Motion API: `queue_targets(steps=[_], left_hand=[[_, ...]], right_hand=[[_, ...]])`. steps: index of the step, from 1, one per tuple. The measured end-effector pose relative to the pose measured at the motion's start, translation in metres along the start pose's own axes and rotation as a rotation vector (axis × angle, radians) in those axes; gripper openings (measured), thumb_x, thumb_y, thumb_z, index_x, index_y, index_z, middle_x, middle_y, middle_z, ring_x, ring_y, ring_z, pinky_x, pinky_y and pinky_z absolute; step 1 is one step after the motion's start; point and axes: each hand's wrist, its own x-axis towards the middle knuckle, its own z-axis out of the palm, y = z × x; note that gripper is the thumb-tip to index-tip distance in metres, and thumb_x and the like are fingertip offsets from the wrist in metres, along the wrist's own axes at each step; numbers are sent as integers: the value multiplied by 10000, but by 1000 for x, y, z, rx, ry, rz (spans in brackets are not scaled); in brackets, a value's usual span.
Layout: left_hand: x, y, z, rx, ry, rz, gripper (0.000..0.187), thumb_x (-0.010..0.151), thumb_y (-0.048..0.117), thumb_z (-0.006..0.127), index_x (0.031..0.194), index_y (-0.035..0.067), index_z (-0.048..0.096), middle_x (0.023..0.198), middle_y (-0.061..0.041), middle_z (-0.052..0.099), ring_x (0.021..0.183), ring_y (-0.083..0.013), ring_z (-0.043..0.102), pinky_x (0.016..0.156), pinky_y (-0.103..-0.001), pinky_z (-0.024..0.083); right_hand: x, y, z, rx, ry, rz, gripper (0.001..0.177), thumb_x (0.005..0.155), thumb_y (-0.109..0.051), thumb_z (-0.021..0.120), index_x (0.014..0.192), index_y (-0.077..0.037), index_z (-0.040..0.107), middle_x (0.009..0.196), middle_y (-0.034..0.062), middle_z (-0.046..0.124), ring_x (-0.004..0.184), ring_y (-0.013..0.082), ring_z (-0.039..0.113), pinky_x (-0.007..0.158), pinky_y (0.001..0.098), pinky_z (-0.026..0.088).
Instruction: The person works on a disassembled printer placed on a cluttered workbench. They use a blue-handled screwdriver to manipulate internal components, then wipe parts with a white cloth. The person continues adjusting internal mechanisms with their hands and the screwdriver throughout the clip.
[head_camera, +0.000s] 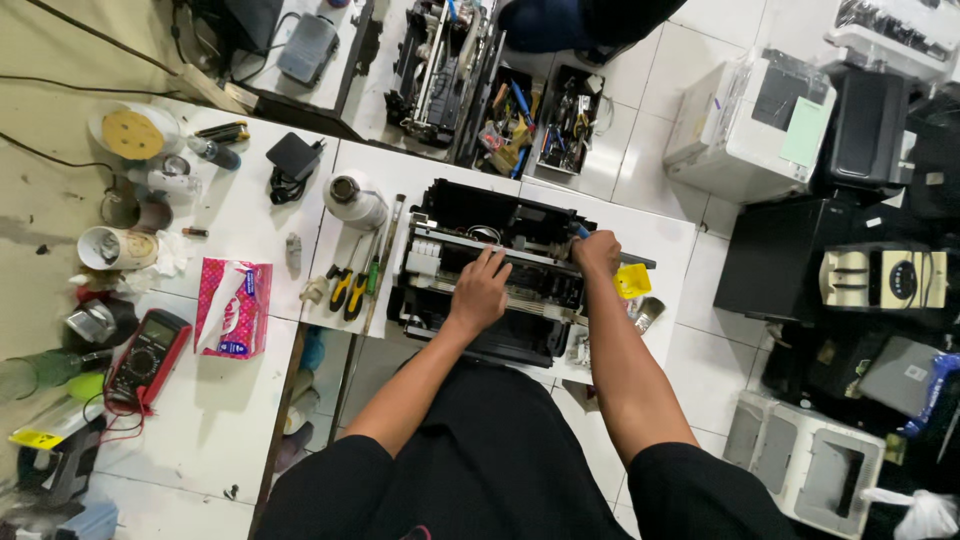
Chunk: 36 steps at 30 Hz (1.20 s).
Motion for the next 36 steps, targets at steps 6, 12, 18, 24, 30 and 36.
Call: queue_targets(steps=[6,12,18,24,30,36], left_hand=[[7,-4,1,-2,10,10,450,889,158,752,1333,92,735,1475,-156,635,1469,-354,539,1082,-475,548],[10,-10,5,-42,38,20,400,870,152,753,1268,113,762,1385,-134,680,1420,-339,578,1041,-469,555],[18,-9,14,-24,83,44,406,839,171,772,1242,130,771,1365,-129,683,1401,-338,587,1020,-481,540],[14,27,-9,89,-48,87,813,844,249,773,1608,104,534,1767,-228,301,1653,-450,213,1295,-646,238],[26,35,3,79,-114,117,947,843,318,807,1671,72,416,1788,-225,251,1667,-437,176,1340,-616,169],[29,26,27,150,-127,138,1038,795,338,811,1699,112,355,1792,-192,235,1670,-418,169,1351,-597,160]], right_hand=[[-20,-25,-23,-33,-122,25,468,791,-228,826,1180,29,783,1102,276,771,1147,504,725,984,604,557],[2,-1,1,217,-121,145,425,864,-221,809,1145,94,760,1001,272,745,1025,492,754,789,584,611],[23,-9,21,906,-380,441,123,1039,-23,496,1013,-29,616,663,-132,348,506,1,389,490,186,315],[29,17,52,999,-166,433,108,1001,-22,594,901,-23,633,622,-62,422,481,51,442,453,228,352],[0,-6,31,967,-98,446,79,953,7,697,889,10,650,587,-35,467,448,75,482,420,259,359],[23,4,58,917,39,452,135,872,52,786,859,91,657,566,116,568,413,205,570,375,365,400]])
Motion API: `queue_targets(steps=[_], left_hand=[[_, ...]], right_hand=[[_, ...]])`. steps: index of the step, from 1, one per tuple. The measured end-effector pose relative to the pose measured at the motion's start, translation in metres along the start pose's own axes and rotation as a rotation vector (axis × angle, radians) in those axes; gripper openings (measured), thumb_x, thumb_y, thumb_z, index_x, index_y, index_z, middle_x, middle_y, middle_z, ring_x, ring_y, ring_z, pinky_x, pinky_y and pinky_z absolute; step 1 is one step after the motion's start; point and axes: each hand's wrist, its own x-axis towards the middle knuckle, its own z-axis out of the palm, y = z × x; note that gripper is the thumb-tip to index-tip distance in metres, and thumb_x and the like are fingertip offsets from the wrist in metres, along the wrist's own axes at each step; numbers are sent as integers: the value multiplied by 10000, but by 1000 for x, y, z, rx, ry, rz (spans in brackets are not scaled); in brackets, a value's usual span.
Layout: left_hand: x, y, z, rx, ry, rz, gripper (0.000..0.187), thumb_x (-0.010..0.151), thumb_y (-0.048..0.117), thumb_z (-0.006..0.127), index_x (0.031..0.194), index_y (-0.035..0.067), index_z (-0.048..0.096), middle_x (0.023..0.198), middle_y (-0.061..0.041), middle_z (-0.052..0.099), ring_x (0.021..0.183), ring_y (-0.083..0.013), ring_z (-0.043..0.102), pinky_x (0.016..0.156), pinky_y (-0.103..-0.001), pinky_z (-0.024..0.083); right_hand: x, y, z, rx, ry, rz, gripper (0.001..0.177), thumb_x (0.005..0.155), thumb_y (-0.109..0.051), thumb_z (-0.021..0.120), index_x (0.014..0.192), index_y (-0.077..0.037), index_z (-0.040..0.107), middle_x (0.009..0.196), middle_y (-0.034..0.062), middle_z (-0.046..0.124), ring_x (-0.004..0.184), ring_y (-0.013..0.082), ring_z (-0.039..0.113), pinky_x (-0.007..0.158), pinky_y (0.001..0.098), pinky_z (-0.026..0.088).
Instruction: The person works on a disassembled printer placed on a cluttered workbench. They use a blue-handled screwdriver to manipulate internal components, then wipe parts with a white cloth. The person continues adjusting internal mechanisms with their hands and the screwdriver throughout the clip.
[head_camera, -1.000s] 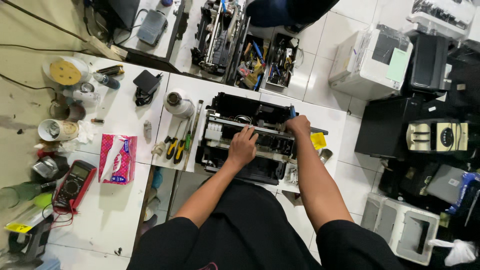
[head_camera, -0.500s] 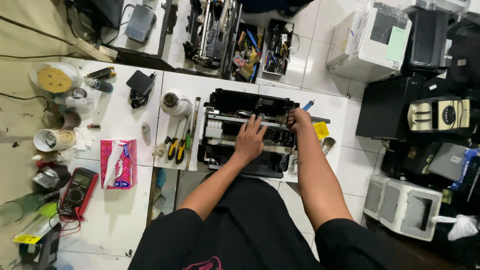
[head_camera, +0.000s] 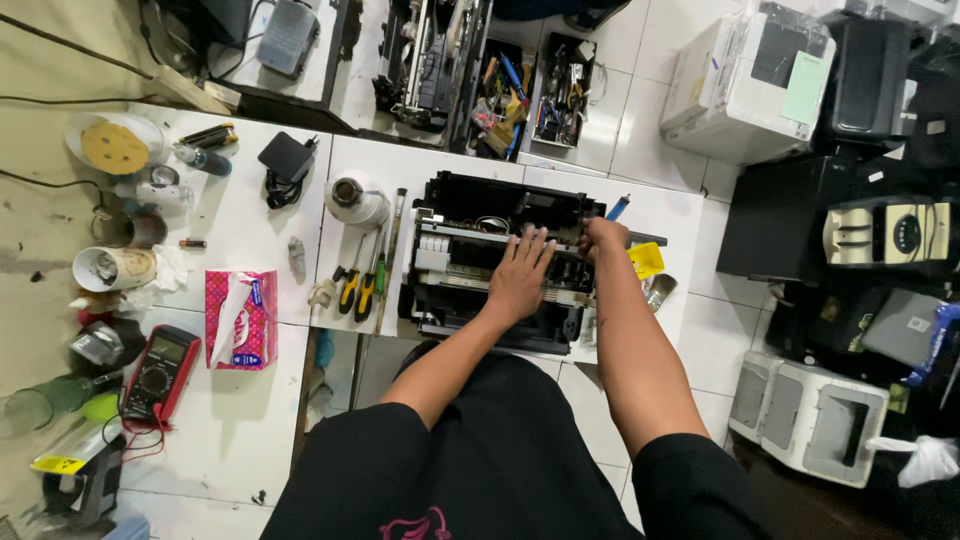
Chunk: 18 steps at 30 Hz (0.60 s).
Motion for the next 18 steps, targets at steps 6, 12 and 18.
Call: queue_targets(steps=[6,12,18], left_hand=[[1,-2,12,-33,12,1,1019,792,301,790,1698,121,359,1783,-184,259,1665,-408,199,1352,-594,169],[11,0,4,-182,99,-32,822,844,307,793,1594,98,529,1612,-221,498,1592,-447,369,1319,-618,229],[11,-1,-3,-186,89,-24,783,875,332,805,1582,121,542,1582,-213,526,1574,-436,405,1319,-607,254]], right_hand=[[-23,-2,-16,-62,-53,-124,143,917,-27,755,1047,29,744,683,124,585,508,201,612,391,352,465],[-3,-13,-38,-665,-34,-378,190,854,-281,867,1041,-251,863,1025,122,806,1098,374,761,898,476,628],[-35,-36,-53,-683,-124,-359,254,851,-276,837,1101,-231,852,1055,133,804,1103,372,762,917,457,617]])
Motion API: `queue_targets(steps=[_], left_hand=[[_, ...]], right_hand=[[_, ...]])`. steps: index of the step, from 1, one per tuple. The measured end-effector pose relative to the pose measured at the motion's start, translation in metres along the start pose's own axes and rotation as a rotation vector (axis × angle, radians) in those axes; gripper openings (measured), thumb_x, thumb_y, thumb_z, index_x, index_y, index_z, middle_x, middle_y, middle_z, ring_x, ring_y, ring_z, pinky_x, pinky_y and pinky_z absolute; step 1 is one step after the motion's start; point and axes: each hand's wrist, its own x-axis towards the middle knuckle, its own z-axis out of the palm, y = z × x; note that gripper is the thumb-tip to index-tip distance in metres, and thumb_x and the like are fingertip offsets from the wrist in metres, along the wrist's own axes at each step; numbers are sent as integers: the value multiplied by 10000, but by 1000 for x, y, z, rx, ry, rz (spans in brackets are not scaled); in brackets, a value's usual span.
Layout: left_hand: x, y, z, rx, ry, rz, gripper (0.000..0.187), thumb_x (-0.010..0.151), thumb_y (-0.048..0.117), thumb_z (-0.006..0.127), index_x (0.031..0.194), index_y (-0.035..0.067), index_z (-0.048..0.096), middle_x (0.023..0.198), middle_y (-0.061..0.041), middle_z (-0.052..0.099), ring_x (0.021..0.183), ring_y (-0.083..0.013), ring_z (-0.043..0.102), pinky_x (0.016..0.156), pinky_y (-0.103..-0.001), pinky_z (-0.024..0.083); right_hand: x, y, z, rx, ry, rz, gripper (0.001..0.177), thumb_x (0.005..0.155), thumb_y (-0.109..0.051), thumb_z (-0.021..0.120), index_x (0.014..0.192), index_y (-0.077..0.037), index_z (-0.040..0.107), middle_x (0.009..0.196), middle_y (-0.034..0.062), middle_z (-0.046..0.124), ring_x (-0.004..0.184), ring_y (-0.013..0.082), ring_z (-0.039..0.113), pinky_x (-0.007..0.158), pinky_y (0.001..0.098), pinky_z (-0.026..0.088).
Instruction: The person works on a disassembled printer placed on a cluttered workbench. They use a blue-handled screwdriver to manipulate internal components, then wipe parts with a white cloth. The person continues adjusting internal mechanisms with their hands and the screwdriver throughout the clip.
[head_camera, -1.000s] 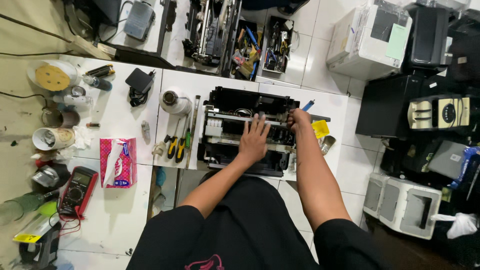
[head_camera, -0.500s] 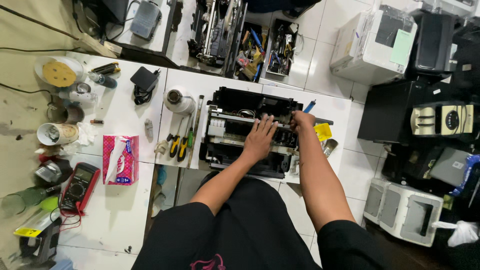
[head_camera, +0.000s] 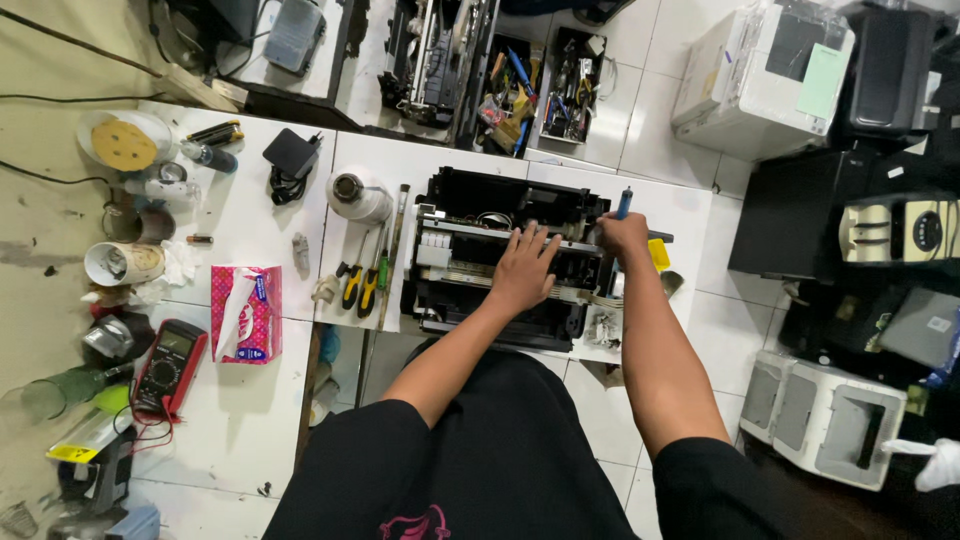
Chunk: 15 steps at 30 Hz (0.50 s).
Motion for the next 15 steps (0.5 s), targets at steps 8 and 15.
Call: queue_targets(steps=[8,15], left_hand=[[26,12,-1,-251,70,-93,448,1062,310,645,1431,59,667,1351,-170,640,1382,-354,579,1166,-490,481],[112,2,104,-712,-133,-410,439,1054,450,699,1302,96,770,1158,-129,794,1102,-315,781,760,-378,700]], right_hand=[[18,47,6,-28,-16,-278,256,880,-342,820,1111,-239,857,918,133,788,1006,408,755,865,467,574],[16,70,7,-129,41,-387,235,930,-355,781,1105,-214,854,945,209,779,1016,493,729,854,552,565]])
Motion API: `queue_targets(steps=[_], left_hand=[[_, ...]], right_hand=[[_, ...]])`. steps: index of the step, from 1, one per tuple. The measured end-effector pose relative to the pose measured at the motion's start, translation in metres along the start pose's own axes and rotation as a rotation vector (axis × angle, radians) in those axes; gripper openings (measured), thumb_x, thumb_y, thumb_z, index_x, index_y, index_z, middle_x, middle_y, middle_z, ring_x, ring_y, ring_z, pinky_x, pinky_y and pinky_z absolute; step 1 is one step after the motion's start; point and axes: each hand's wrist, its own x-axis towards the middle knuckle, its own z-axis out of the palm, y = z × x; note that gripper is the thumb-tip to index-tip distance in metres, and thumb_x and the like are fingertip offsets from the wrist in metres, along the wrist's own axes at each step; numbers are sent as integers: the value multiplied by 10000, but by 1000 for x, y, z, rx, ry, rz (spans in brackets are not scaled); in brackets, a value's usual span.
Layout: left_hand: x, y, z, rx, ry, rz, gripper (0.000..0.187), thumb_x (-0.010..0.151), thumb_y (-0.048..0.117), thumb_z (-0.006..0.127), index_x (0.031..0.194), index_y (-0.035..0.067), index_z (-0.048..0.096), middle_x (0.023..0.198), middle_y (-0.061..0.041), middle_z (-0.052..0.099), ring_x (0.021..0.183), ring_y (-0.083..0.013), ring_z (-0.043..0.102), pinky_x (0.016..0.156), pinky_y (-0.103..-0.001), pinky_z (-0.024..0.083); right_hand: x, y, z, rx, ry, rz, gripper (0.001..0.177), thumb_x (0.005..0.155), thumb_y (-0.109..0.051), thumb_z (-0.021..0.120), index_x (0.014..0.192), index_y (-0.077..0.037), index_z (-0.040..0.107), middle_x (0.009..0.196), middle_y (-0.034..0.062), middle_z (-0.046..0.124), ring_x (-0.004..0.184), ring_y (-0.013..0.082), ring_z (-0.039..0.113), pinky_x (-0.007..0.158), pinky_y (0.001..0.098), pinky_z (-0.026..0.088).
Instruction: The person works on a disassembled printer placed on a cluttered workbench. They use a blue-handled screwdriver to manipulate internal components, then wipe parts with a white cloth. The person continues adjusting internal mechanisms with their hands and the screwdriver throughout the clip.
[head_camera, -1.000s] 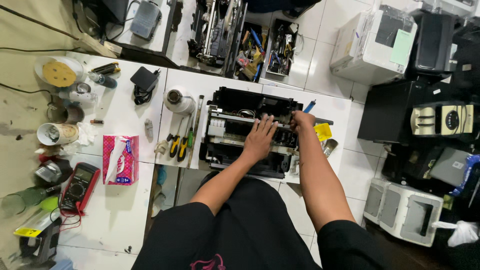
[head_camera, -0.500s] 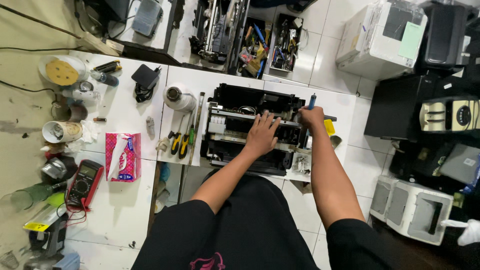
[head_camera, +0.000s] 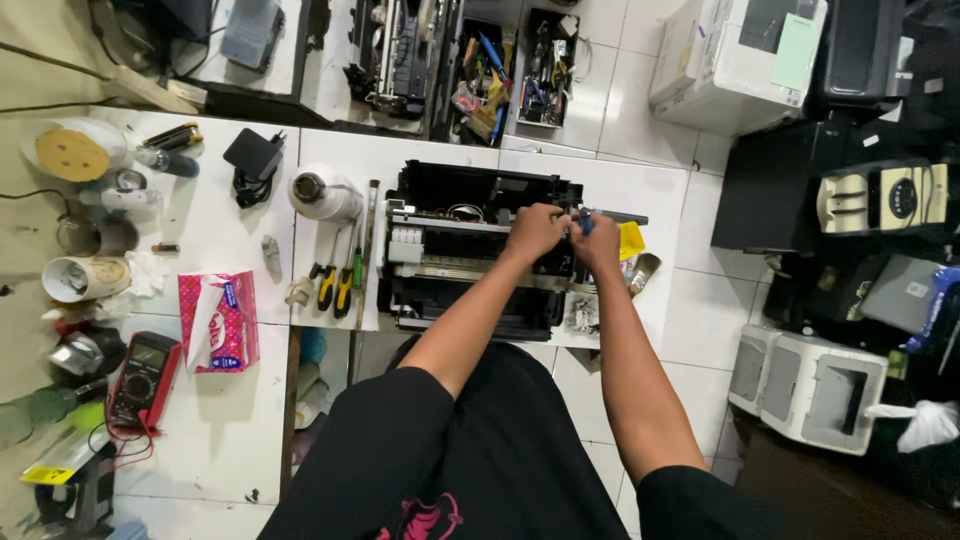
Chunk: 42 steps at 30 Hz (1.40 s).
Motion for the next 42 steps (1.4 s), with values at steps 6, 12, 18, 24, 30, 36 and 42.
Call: queue_targets(steps=[6,12,18,24,30,36,42], left_hand=[[-6,32,-18,-72,29,-131,209,925,334,821,1110,246,860,1077,-74,829,1024,-319,802,846,-459,682],[-46,51,-44,-164,-10,41,196,1020,187,758,1201,151,825,1213,-162,793,683,-186,796,788,-414,681],[-64,61,-60,-228,-55,120,220,965,88,753,1169,139,818,848,-154,815,665,-270,795,773,-404,650],[-66,68,-63,-197,-63,136,192,986,114,753,1168,128,810,913,-153,826,624,-252,787,853,-447,647],[-42,43,-39,-198,-76,98,213,970,112,785,1180,123,820,984,-137,833,668,-216,804,639,-349,649],[-37,40,-41,-201,-104,59,206,948,95,772,1144,127,827,874,-109,828,593,-171,772,556,-284,648],[-38,41,-43,-140,-97,117,185,959,98,793,1141,89,821,1016,-173,820,830,-311,813,648,-418,713]], right_hand=[[-24,-28,-7,13,-16,104,239,920,-361,700,1083,-224,810,942,141,791,1025,420,756,877,532,583],[-93,-78,-81,128,-248,349,689,976,-771,601,1394,-224,561,1244,256,727,1318,450,639,1135,593,480],[-88,-58,-94,-68,-217,112,443,1079,-569,555,1211,-174,708,975,121,800,1052,376,765,995,549,551],[-95,-67,-105,-232,-134,48,475,1059,-563,680,1125,-109,803,965,128,811,1059,389,771,928,504,596],[-94,-64,-111,-196,-97,-99,365,1029,-395,750,1292,-148,810,1089,215,774,1110,439,730,986,520,577],[-85,-60,-114,-206,-46,-145,330,1029,-349,746,1314,-189,789,1068,181,703,1130,422,706,1006,522,572],[-67,-47,-100,-198,-64,-212,297,1006,-362,765,1266,-224,809,1060,178,724,1118,423,715,1014,493,568]])
